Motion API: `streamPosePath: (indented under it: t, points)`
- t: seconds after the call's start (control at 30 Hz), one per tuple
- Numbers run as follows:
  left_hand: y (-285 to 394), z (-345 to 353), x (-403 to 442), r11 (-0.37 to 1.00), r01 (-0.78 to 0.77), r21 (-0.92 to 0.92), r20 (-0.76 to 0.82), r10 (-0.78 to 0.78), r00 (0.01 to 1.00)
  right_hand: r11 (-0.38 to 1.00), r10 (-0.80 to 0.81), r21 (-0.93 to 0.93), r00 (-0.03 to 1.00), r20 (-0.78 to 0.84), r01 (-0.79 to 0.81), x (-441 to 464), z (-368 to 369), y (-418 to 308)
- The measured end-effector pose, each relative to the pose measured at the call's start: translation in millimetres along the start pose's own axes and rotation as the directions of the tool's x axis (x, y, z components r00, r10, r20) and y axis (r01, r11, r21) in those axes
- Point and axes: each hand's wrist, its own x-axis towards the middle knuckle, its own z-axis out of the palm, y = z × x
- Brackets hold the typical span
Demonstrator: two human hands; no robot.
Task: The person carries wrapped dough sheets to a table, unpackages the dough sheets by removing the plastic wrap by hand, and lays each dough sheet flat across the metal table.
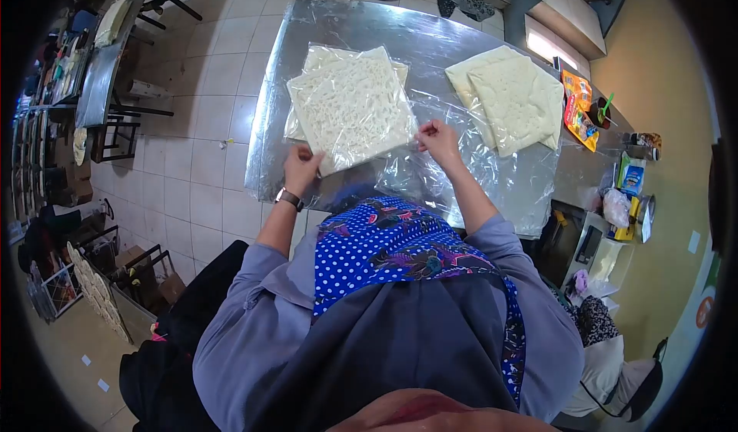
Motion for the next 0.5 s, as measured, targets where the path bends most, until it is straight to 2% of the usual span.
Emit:
streamPosePath:
  t: [0.03, 0.1, 0.13, 0.2, 0.23, 0.27, 0.3, 0.33, 0.37, 0.4, 0.47, 0.5]
  points:
    - [1.7, 4.9, -11.2, 1.0, 0.002, -0.001, -0.003, -0.002, 1.0, 0.99, -0.095, -0.105, 0.995, -0.043, 0.09, 4.8, -1.5, -5.8]
    - [26.1, 7.8, -36.4, 0.943, 0.165, -0.29, 0.133, -0.131, 0.982, 0.891, -0.32, -0.363, 0.944, -0.079, 0.271, 18.3, -5.3, -17.3]
    - [32.7, 10.0, -47.7, 0.943, 0.164, -0.291, 0.134, -0.129, 0.982, 0.891, -0.32, -0.364, 0.944, -0.081, 0.271, 24.1, -6.9, -27.4]
    - [48.3, 14.0, -66.2, 0.994, 0.11, -0.005, 0.458, -0.095, 0.884, 0.693, -0.512, -0.631, 0.854, -0.093, 0.347, 34.5, -8.3, -49.6]
    - [60.4, 16.4, -71.0, 0.994, 0.105, -0.008, 0.461, -0.089, 0.883, 0.691, -0.515, -0.634, 0.852, -0.097, 0.346, 45.3, -8.7, -52.3]
    - [77.1, 16.6, -76.1, 0.961, -0.147, 0.233, 0.461, 0.024, 0.887, 0.603, -0.558, -0.703, 0.829, -0.033, 0.377, 57.9, -8.4, -52.6]
    - [88.0, 17.2, -78.3, 0.809, -0.378, 0.45, 0.487, 0.133, 0.863, 0.506, -0.592, -0.761, 0.805, 0.035, 0.405, 66.6, -7.6, -54.9]
    - [94.8, 18.2, -71.5, 0.808, -0.382, 0.448, 0.489, 0.136, 0.861, 0.506, -0.593, -0.763, 0.805, 0.032, 0.403, 71.7, -4.1, -55.7]
    - [103.1, 22.1, -54.8, 0.743, -0.554, 0.376, 0.391, 0.415, 0.821, 0.509, -0.567, -0.764, 0.823, 0.048, 0.395, 74.8, 0.5, -57.1]
    - [111.1, 26.3, -36.1, 0.629, -0.705, 0.327, 0.262, 0.657, 0.707, 0.512, -0.539, -0.766, 0.84, 0.066, 0.389, 76.1, 3.2, -57.6]
    - [127.3, 32.2, 7.6, 0.39, -0.846, 0.363, 0.357, 0.78, 0.513, 0.497, -0.571, -0.76, 0.818, 0.076, 0.418, 74.7, 6.6, -62.2]
    - [125.0, 38.9, 30.2, 0.307, -0.798, 0.518, 0.391, 0.745, 0.54, 0.484, -0.599, -0.754, 0.796, 0.084, 0.444, 72.8, 7.6, -64.8]
